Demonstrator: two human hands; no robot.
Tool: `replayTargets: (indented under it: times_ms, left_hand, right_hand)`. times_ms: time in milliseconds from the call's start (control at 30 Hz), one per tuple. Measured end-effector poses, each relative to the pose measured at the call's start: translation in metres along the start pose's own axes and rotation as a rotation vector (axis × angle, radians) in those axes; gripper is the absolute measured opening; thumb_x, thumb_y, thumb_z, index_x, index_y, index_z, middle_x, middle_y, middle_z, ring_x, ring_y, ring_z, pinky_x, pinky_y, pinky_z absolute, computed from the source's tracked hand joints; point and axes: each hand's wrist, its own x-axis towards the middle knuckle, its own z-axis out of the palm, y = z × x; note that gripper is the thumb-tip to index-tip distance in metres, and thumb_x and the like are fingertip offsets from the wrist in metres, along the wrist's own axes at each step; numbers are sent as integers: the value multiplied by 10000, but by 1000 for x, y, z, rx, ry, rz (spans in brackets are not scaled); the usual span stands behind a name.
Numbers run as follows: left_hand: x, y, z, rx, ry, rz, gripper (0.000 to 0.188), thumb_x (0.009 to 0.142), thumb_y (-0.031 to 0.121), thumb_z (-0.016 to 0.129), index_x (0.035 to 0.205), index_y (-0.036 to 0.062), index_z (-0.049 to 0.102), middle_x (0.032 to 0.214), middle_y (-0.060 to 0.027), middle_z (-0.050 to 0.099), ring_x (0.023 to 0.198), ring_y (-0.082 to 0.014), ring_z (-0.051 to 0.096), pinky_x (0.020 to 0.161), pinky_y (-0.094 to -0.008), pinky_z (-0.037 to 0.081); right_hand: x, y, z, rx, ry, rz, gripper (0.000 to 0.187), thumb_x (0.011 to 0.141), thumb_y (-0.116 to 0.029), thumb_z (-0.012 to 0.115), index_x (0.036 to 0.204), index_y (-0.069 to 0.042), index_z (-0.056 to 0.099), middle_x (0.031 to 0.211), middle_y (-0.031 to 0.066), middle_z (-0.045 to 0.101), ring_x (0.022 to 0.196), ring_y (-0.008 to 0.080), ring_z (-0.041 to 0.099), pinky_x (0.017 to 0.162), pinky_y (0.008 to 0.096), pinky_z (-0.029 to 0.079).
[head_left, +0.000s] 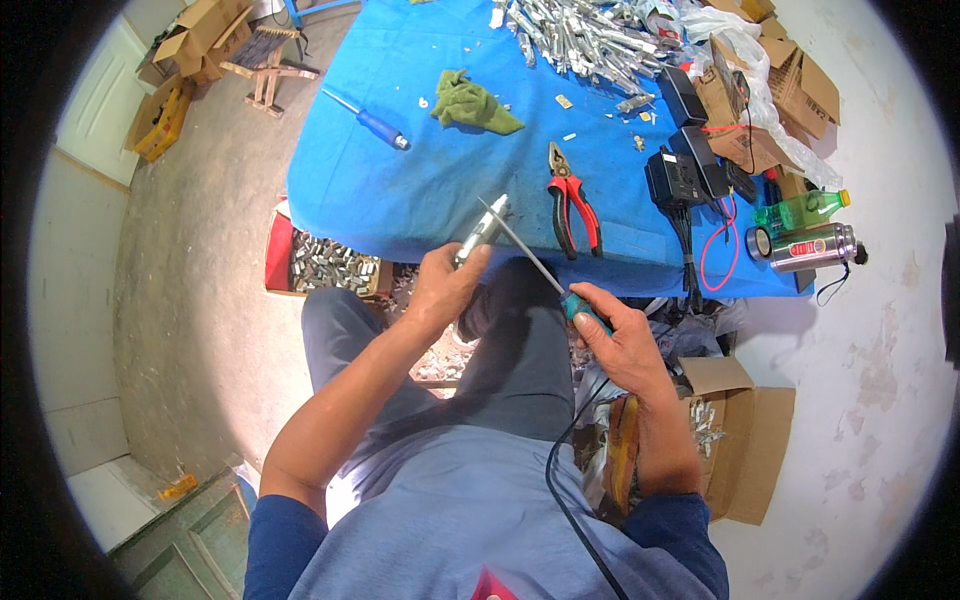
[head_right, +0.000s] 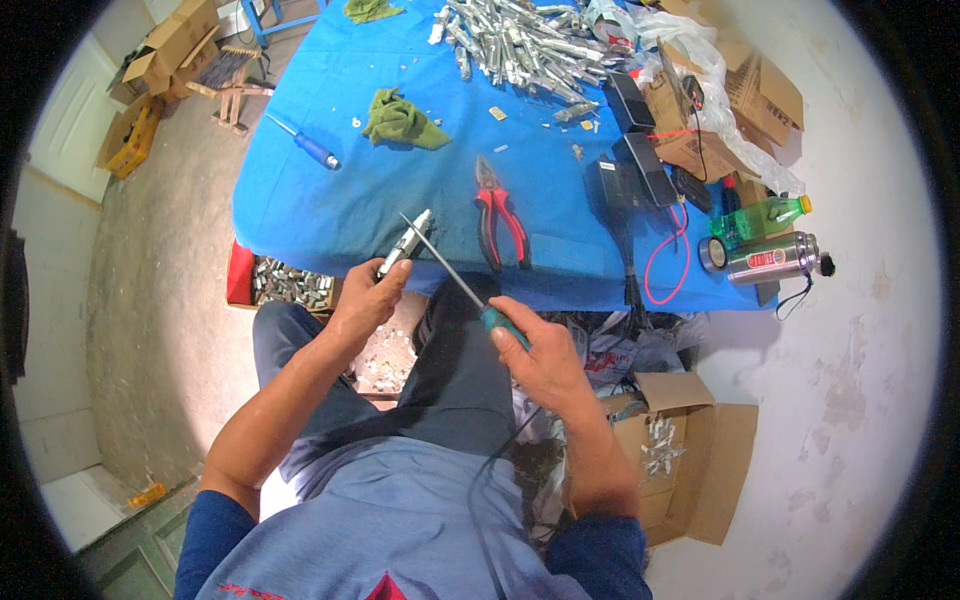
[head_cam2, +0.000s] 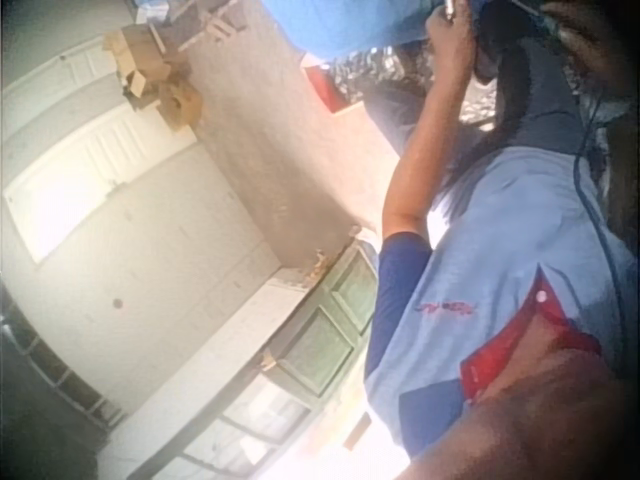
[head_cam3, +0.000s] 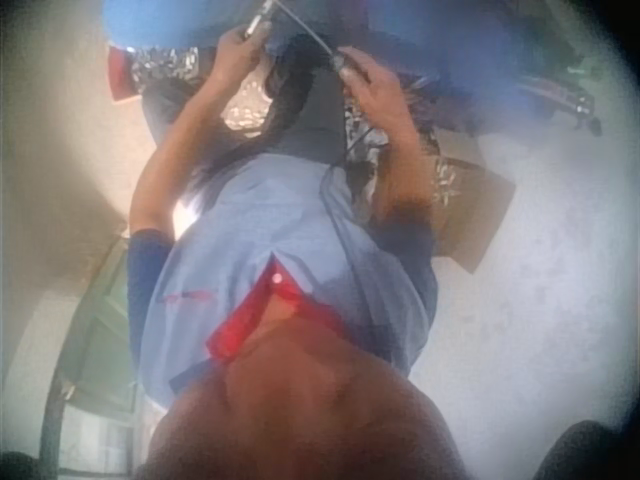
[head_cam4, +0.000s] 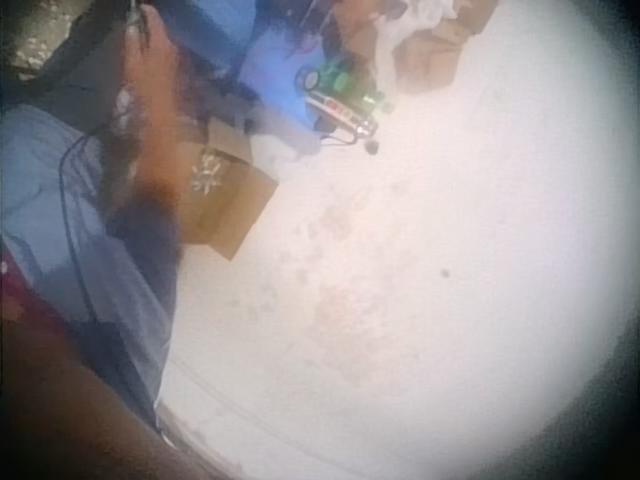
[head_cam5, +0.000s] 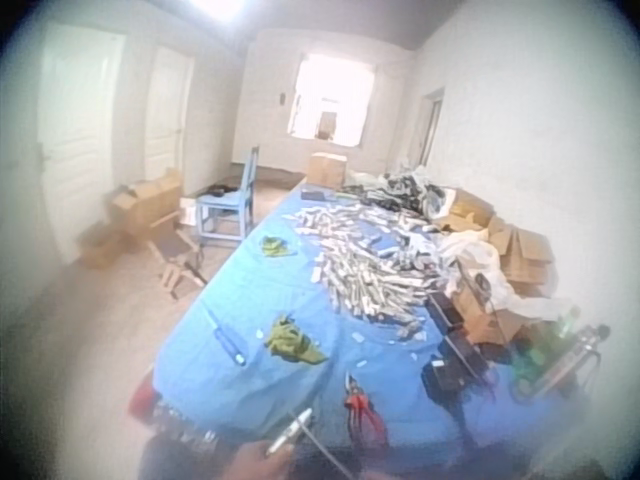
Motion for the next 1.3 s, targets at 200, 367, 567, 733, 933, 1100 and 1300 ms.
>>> replayTargets:
  times_ms: [200,367,567,733,933,1100,1300]
  left_hand:
    - [-9,22,-2,-203,-116,-158,393,921,440,662,873,79,516,657,31,420,499,-53,340,430,-229,244]
    - [-5,12,-10,-439,-217,-246,427,933,497,610,886,81,523,662,13,416,497,-68,303,451,-228,236]
    - [-7,11,-9,-603,-262,-301,447,946,532,564,886,89,539,646,9,416,497,-84,309,475,-233,257]
    - [-7,16,-6,-590,-264,-317,436,971,513,533,843,95,526,633,8,425,494,-89,315,466,-243,253]
    - [-7,16,1,-343,-202,-234,416,967,480,567,797,107,500,636,20,434,502,-81,342,452,-250,261]
    - [-7,10,10,45,-43,-35,408,919,463,655,861,70,562,651,32,459,534,-64,403,463,-247,318]
    - [-4,9,9,170,-54,-5,411,918,463,658,881,64,568,655,32,462,525,-61,397,461,-235,309]
  right_hand:
    - [-11,2,4,13,38,30,376,934,-191,601,1277,-37,590,744,114,652,661,166,652,659,321,515]
    - [-18,5,9,61,35,74,376,934,-199,608,1279,-49,595,735,106,643,657,150,642,658,315,516]
    - [-21,9,9,37,35,88,387,939,-215,613,1292,-58,594,765,116,659,659,149,646,659,312,519]
    - [-24,8,9,74,2,116,407,972,-178,607,1329,9,554,900,50,668,730,85,588,672,245,504]
    - [-31,9,12,96,34,154,405,948,-177,627,1314,-12,574,928,92,684,739,114,626,685,273,517]
    - [-41,10,13,34,117,87,398,896,-150,654,1282,-65,613,1032,191,706,873,253,711,753,342,533]
    - [-45,-2,6,-230,175,-60,388,866,-156,672,1244,-76,638,945,206,680,849,386,662,731,398,523]
